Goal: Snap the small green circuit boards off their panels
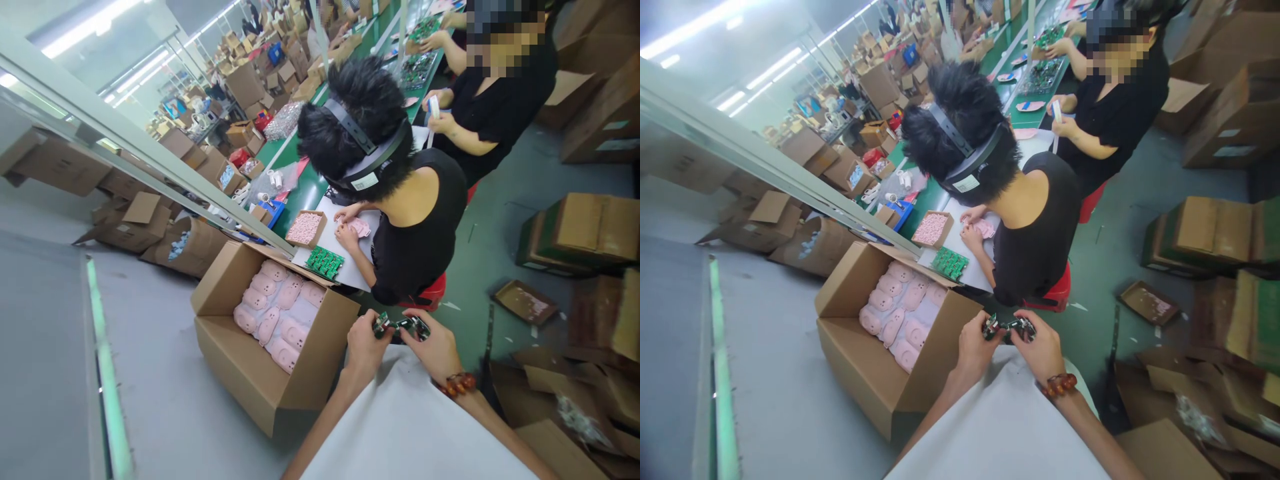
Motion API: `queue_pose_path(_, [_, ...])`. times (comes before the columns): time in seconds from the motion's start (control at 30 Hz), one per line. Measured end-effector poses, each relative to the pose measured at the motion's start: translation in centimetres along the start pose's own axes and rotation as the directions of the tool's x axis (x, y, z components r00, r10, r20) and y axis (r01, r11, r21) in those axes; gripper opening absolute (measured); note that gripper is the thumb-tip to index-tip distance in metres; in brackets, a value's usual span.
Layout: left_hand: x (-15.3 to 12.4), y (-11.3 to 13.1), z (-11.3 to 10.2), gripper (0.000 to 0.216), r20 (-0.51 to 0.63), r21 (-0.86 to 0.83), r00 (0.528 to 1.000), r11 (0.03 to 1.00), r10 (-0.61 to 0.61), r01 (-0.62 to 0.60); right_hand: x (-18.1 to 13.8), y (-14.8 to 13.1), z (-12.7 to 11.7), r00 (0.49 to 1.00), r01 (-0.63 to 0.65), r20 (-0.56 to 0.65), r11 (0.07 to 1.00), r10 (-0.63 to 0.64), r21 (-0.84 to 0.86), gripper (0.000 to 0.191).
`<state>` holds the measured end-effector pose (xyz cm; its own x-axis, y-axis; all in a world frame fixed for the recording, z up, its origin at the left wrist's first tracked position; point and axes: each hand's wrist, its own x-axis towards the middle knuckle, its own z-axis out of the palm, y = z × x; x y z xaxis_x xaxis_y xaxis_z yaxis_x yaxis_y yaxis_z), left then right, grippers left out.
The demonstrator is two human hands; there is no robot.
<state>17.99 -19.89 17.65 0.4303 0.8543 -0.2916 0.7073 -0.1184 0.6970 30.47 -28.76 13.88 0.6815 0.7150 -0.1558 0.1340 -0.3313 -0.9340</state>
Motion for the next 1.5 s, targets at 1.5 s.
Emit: queue_pose_path(1.5, [1.8,-0.3,0.7,0.016,-0.119,-0.239,0.993,0.971,-0.019,-0.010,2.3,0.5,-0.1,0.981,0.015,-0.191,1.000,-0.011,0.018,0.037])
